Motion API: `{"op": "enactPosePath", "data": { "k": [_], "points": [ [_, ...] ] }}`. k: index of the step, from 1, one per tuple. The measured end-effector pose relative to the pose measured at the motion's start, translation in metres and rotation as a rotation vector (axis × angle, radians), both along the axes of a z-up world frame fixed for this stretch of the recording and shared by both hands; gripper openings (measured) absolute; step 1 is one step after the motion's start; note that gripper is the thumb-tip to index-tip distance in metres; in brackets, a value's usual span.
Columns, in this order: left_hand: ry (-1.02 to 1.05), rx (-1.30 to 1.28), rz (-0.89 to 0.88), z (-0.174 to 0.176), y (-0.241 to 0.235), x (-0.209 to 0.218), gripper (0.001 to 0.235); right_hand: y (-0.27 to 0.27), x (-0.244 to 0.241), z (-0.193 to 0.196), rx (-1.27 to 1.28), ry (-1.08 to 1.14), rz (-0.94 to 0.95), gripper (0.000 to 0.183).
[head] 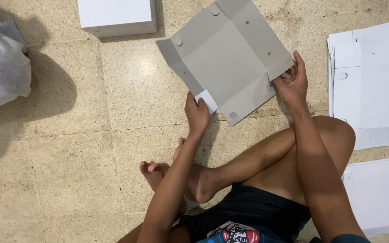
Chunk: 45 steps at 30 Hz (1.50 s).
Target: The person assembles a small cardboard box by folding the flat sheet along pre-scored lines and securing the side flaps with adhesive tabs. The person works on the floor, folding the sides up and tucking the tabs to form the box structure.
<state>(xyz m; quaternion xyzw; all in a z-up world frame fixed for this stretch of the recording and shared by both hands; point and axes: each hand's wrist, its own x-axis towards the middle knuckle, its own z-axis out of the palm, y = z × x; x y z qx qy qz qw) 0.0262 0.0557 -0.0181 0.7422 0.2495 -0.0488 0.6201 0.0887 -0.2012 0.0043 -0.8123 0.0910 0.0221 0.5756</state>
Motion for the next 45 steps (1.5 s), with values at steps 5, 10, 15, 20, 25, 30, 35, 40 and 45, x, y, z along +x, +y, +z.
{"op": "enactPosePath", "data": {
  "k": [5, 10, 15, 20, 25, 30, 35, 40, 45],
  "points": [
    [0.069, 0.101, -0.174, 0.02, 0.025, 0.018, 0.051, -0.007, 0.001, -0.011, -0.056, 0.043, 0.017, 0.093],
    [-0.006, 0.089, -0.157, 0.023, 0.021, 0.016, 0.062, -0.002, 0.006, -0.034, -0.203, 0.078, 0.0, 0.039],
    [-0.244, 0.323, -0.294, 0.007, 0.013, -0.004, 0.067, 0.011, -0.003, -0.017, -0.247, -0.098, 0.133, 0.027],
    [-0.325, 0.599, -0.315, -0.034, 0.018, -0.006, 0.047, 0.0, -0.001, -0.039, -0.279, -0.205, 0.176, 0.009],
    [-0.344, 0.702, -0.362, -0.05, 0.013, -0.006, 0.059, -0.001, -0.003, -0.045, -0.286, -0.202, 0.153, 0.013],
    [-0.369, 0.907, -0.386, -0.04, 0.01, -0.008, 0.053, 0.002, -0.007, -0.037, -0.372, -0.294, 0.167, 0.02],
    [-0.329, 0.867, -0.355, -0.055, 0.017, -0.01, 0.052, -0.002, -0.006, -0.052, -0.366, -0.317, 0.186, 0.017],
    [-0.296, 0.891, -0.359, -0.036, 0.019, -0.013, 0.055, 0.02, -0.01, -0.005, -0.403, -0.185, 0.2, 0.031],
    [-0.213, 0.849, -0.55, -0.013, 0.024, -0.018, 0.119, 0.039, -0.024, 0.072, -0.252, 0.081, 0.493, 0.125]
  ]
}}
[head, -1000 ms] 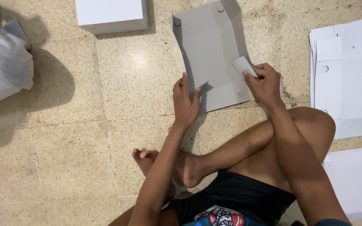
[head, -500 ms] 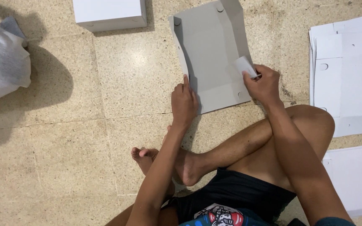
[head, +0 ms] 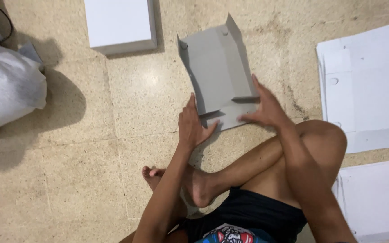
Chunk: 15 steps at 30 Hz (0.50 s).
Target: The person assembles a small cardboard box by folding the flat sheet along pre-scored lines and securing the side flaps with adhesive tabs. The person works on the floor, folding the sides up and tucking the tabs to form the box structure.
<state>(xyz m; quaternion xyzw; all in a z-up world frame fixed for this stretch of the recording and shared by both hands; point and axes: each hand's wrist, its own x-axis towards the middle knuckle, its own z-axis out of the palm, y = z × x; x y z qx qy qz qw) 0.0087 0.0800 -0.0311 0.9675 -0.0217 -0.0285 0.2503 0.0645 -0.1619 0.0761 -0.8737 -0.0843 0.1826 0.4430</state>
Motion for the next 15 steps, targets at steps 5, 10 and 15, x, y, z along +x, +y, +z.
{"op": "enactPosePath", "data": {
  "k": [5, 10, 15],
  "points": [
    [0.128, 0.201, -0.23, 0.02, -0.002, -0.003, 0.124, -0.015, -0.008, -0.01, -0.084, 0.145, 0.064, 0.149],
    [0.151, 0.31, -0.311, 0.051, -0.004, -0.003, 0.1, -0.015, -0.013, -0.007, -0.131, 0.11, 0.06, 0.151],
    [0.16, 0.555, -0.349, 0.056, -0.009, -0.007, 0.081, -0.013, -0.015, -0.009, -0.197, 0.207, 0.071, 0.154]
  ]
}}
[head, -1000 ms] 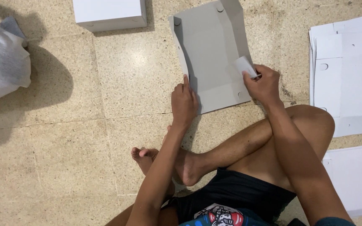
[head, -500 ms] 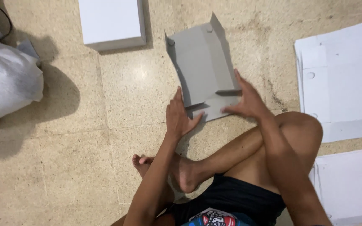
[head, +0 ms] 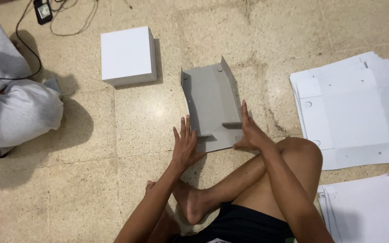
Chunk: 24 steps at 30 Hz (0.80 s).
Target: The person assembles a small cardboard box by folding the flat sheet along pre-scored lines and securing the side flaps with adhesive tabs. The person works on the floor, folding the sides up and tucking the tabs to form the box structure.
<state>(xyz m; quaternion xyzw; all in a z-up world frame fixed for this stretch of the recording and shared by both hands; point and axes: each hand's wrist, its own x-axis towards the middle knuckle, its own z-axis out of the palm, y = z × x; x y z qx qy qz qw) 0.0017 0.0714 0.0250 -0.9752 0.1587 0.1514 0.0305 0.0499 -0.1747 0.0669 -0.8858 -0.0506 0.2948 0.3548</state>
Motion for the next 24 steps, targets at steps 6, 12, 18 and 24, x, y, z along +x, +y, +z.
{"op": "enactPosePath", "data": {
  "k": [6, 12, 18, 24],
  "points": [
    [-0.219, -0.158, -0.016, -0.046, 0.002, -0.007, 0.028, -0.009, -0.01, -0.005, 0.092, -0.044, -0.068, 0.141],
    [-0.378, -0.07, -0.199, -0.045, -0.022, -0.005, 0.012, -0.012, -0.009, 0.004, 0.203, -0.319, -0.328, 0.047],
    [-0.168, -0.323, -0.112, -0.113, -0.093, 0.023, 0.015, -0.006, 0.017, -0.068, 0.223, 0.047, -0.71, 0.09],
    [0.023, -0.326, -0.302, -0.105, -0.123, 0.033, 0.021, 0.013, -0.063, 0.013, 0.395, 0.037, -0.616, 0.08]
  ]
}}
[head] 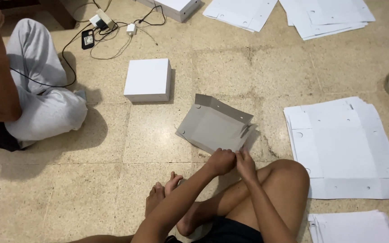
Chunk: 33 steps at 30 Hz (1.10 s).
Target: The person assembles a small cardboard box by folding the flat sheet along pre-scored lines and securing the side flaps with adhesive tabs. The person works on the floor, folding the sides up and tucking the tabs to form the box structure.
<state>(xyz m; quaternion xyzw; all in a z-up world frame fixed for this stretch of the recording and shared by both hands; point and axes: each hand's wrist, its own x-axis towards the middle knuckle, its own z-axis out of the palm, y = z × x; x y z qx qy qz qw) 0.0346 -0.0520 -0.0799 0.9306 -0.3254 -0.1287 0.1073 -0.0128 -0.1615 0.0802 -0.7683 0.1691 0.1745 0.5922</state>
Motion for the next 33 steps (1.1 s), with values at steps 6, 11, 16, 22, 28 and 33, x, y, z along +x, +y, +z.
{"op": "enactPosePath", "data": {
  "k": [6, 11, 16, 22, 28, 33],
  "points": [
    [0.074, 0.001, 0.118, -0.019, 0.008, 0.008, 0.017, 0.014, 0.013, -0.013, 0.036, -0.009, -0.048, 0.061],
    [0.184, -0.086, 0.223, 0.068, 0.018, -0.001, 0.031, 0.028, 0.026, -0.011, 0.067, 0.018, -0.104, 0.063],
    [0.42, -0.178, 0.304, 0.118, 0.021, 0.014, 0.031, 0.02, 0.032, -0.028, 0.121, 0.032, -0.136, 0.067],
    [0.408, -0.187, 0.306, 0.106, 0.039, 0.037, 0.015, 0.017, 0.037, -0.036, 0.103, 0.06, -0.097, 0.061],
    [0.544, -0.396, 0.338, 0.122, 0.067, 0.044, 0.037, 0.023, 0.049, -0.018, 0.249, 0.169, 0.026, 0.071],
    [0.341, -0.369, 0.301, 0.09, 0.07, 0.035, 0.034, 0.044, 0.055, -0.012, 0.128, 0.119, -0.071, 0.062]
  ]
}}
